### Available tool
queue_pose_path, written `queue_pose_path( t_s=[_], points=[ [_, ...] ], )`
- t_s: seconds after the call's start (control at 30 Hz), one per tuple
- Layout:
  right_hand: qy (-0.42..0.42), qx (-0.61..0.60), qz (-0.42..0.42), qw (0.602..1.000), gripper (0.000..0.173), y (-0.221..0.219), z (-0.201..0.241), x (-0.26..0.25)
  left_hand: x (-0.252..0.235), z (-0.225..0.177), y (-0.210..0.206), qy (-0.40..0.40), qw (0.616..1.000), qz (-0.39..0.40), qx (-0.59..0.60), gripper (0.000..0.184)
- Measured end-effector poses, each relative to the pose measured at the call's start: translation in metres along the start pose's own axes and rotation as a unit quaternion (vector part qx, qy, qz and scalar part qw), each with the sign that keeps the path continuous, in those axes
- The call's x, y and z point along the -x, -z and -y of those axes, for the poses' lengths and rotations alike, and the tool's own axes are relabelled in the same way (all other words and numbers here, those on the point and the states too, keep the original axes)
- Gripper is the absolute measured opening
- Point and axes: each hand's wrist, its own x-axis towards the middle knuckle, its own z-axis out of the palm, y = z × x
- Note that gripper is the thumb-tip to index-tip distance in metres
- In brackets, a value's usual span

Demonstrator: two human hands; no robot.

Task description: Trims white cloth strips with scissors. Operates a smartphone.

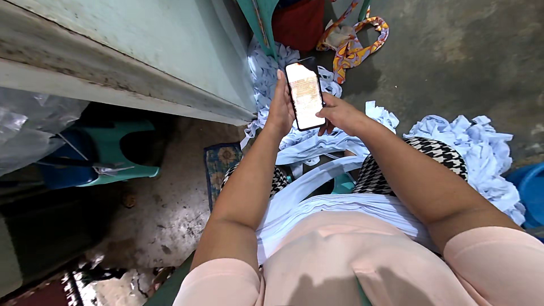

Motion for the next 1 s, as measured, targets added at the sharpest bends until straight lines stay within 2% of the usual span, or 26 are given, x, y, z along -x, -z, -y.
queue_pose_path(
  t_s=[0.07,0.3,1.0],
  points=[
    [0.0,-0.011,-0.002,1.0,0.034,0.0006,-0.0017,-0.0012,-0.0007,0.0008,0.0004,-0.002,1.0,0.001,0.003,0.084],
    [-0.008,-0.009,0.0,1.0,0.043,0.0002,0.0009,0.0003,0.0001,0.0003,-0.0005,0.004,1.0,-0.013,0.001,0.083],
    [0.0,0.007,-0.003,1.0,0.039,0.0001,0.0,0.0002,0.0017,-0.002,-0.0031,0.011,1.0,-0.011,-0.012,0.084]
  ],
)
